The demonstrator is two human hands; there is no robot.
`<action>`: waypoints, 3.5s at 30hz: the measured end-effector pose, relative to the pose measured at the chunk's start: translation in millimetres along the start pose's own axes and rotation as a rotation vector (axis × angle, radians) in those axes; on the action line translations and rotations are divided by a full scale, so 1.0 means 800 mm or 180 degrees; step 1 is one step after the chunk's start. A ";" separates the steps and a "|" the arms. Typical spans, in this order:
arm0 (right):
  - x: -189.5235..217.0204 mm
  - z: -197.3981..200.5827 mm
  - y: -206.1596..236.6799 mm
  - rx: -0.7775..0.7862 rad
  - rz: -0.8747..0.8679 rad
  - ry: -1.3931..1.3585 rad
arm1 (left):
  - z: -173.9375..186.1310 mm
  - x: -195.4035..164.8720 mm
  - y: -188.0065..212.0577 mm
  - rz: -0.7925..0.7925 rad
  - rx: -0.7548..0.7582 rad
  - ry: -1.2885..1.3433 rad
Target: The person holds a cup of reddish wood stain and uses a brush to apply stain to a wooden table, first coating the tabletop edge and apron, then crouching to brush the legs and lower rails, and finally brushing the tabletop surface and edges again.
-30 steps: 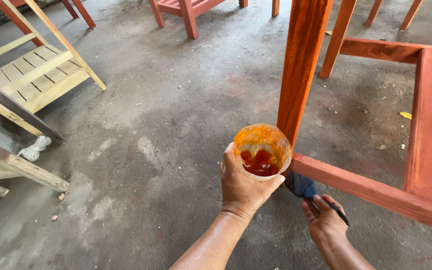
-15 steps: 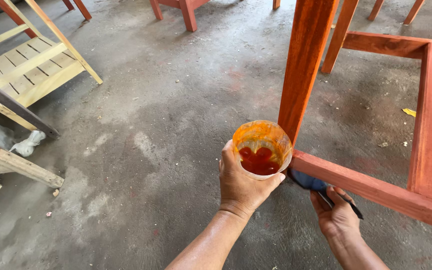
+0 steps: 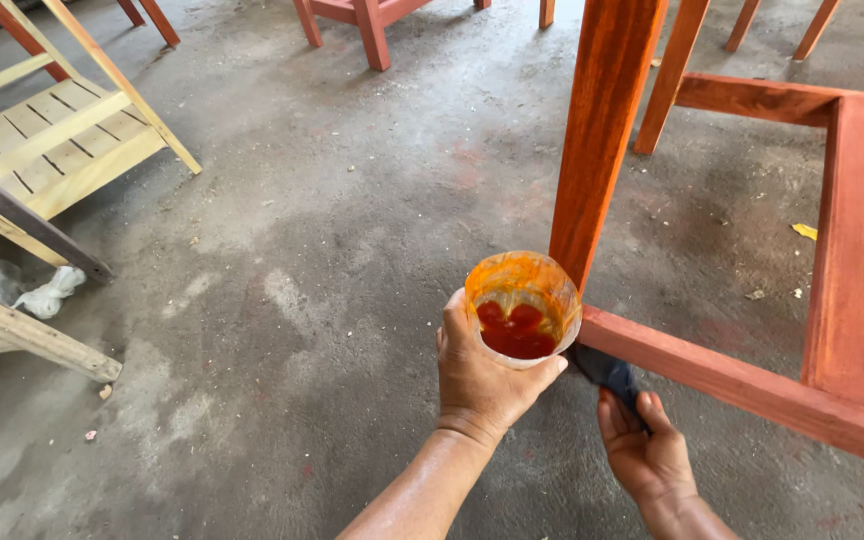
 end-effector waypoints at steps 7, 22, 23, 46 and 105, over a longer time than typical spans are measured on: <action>-0.004 0.020 -0.002 -0.0167 0.0068 0.0237 | 0.005 -0.006 -0.003 -0.0034 -0.0010 0.0016; 0.056 -0.010 0.039 -0.0515 0.1142 0.1902 | 0.007 -0.030 -0.003 -0.0046 -0.0025 0.0135; 0.061 -0.022 0.049 -0.0276 0.1410 0.2017 | 0.008 -0.033 -0.005 -0.0070 -0.0054 0.0144; 0.238 -0.110 0.176 0.0526 0.3724 0.4010 | -0.037 -0.119 0.010 -0.0343 0.0179 0.0430; 0.359 0.030 0.226 0.0204 0.4243 0.5900 | -0.170 -0.297 0.082 -0.0846 0.0856 0.0873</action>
Point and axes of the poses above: each hand's wrist, its own y-axis away from the middle knuckle, its own z-axis out of the back of the hand, x = y × z, the point moved 10 cm from there along -y, towards the middle knuckle, and after that the axes turned 7 degrees about -x, right-handed, at the moved point
